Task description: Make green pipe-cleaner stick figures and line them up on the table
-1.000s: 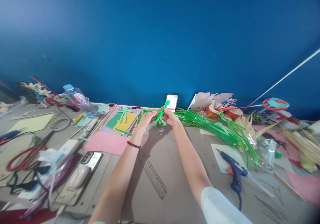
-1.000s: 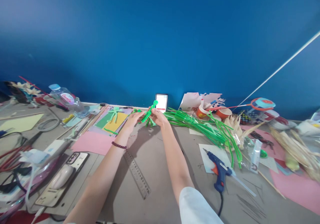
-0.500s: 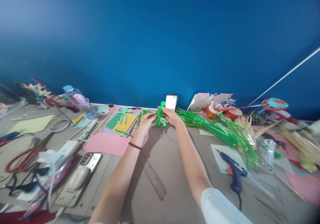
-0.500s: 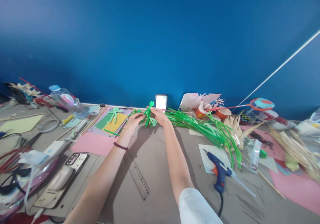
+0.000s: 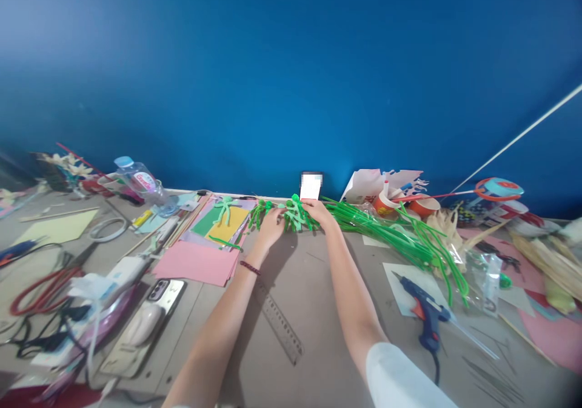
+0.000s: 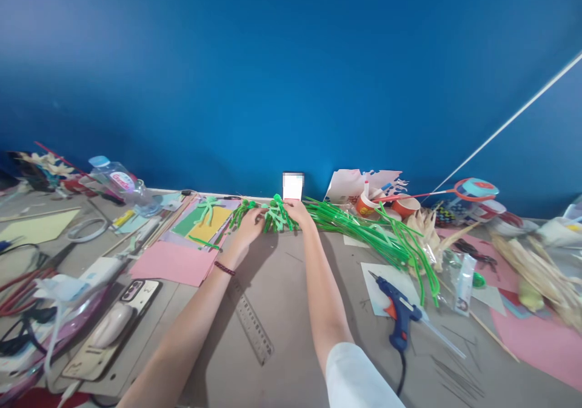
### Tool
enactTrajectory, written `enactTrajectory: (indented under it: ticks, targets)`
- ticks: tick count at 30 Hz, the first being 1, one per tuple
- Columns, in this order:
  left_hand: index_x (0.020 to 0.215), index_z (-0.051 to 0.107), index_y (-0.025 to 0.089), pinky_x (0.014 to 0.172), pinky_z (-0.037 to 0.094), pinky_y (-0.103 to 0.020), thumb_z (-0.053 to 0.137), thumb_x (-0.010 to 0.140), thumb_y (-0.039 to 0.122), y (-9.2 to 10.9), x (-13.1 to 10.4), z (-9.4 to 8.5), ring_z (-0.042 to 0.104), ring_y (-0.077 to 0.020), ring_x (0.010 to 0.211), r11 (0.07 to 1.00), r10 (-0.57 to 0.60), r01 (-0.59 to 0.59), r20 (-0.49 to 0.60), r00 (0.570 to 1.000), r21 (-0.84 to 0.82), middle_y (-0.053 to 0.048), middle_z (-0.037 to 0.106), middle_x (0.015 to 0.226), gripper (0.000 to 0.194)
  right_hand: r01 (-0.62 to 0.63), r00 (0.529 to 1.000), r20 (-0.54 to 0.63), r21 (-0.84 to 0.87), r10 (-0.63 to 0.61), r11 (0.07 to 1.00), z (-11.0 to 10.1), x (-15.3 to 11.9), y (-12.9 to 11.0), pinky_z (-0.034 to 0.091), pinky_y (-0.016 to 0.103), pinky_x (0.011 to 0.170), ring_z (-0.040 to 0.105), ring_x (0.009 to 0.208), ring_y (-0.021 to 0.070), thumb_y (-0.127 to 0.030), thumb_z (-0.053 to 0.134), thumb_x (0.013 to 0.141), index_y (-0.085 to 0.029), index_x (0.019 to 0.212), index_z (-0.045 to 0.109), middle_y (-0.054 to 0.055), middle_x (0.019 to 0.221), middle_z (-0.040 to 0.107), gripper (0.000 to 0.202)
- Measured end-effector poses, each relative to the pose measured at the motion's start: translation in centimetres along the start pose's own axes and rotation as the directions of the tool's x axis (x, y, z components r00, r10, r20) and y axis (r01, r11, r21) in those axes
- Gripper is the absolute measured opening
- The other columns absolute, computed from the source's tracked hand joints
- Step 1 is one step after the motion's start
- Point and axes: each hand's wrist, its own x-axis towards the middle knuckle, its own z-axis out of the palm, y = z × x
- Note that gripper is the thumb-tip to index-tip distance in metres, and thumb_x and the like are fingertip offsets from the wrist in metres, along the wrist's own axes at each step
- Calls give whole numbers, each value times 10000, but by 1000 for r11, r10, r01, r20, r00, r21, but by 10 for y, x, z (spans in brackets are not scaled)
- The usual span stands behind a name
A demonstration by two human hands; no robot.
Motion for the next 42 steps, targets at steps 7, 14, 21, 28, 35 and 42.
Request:
enactTrajectory:
  ticks: [7,14,21,28,35,42]
  targets:
    - [983,693,187,892,457,-358,459,774,115,-6,-10,20,582,-232,997,962,118,-162,199,973,222,-97,621,1063,323,25,999,-25,-162,-29,987,21,1,-1,446,289,765,609,816,192,-209,546,773,-179,761,691,39,800,683,149]
    - [791,693,181,867,456,-349,452,699,85,-3,-6,16,605,-222,886,1000,30,-29,161,986,-8,-80,667,949,275,27,1000,16,-166,-25,986,28,1,9,473,339,795,622,875,224,-284,717,636,-188,901,669,55,865,680,286]
    - [803,611,183,867,449,-375,484,679,71,-10,1,18,587,-220,904,941,-245,210,-107,964,-264,-61,644,885,210,65,998,18,-93,-64,993,29,1,11,434,395,888,576,1015,267,-101,768,480,-247,840,652,31,943,671,405]
    - [989,602,177,878,462,-367,584,783,306,2,0,16,612,-223,989,790,-310,203,-92,946,-579,-113,646,1083,243,109,991,66,55,-113,992,22,-4,-6,436,361,880,571,1038,249,-214,717,600,-221,944,644,51,999,666,351]
    - [989,633,132,794,509,-325,605,752,505,16,0,6,638,-207,914,503,-370,259,66,927,-824,-118,678,1023,442,99,942,297,201,-157,975,16,-18,-28,466,329,845,615,909,201,-290,706,647,-208,955,659,12,952,690,322]
    - [1017,638,168,732,506,-299,676,701,479,16,6,-1,641,-195,870,358,-243,284,205,948,-890,-84,683,965,445,-6,916,373,382,-149,924,13,-24,-37,492,319,849,586,1018,211,-254,768,600,-249,1148,590,33,1121,649,576]
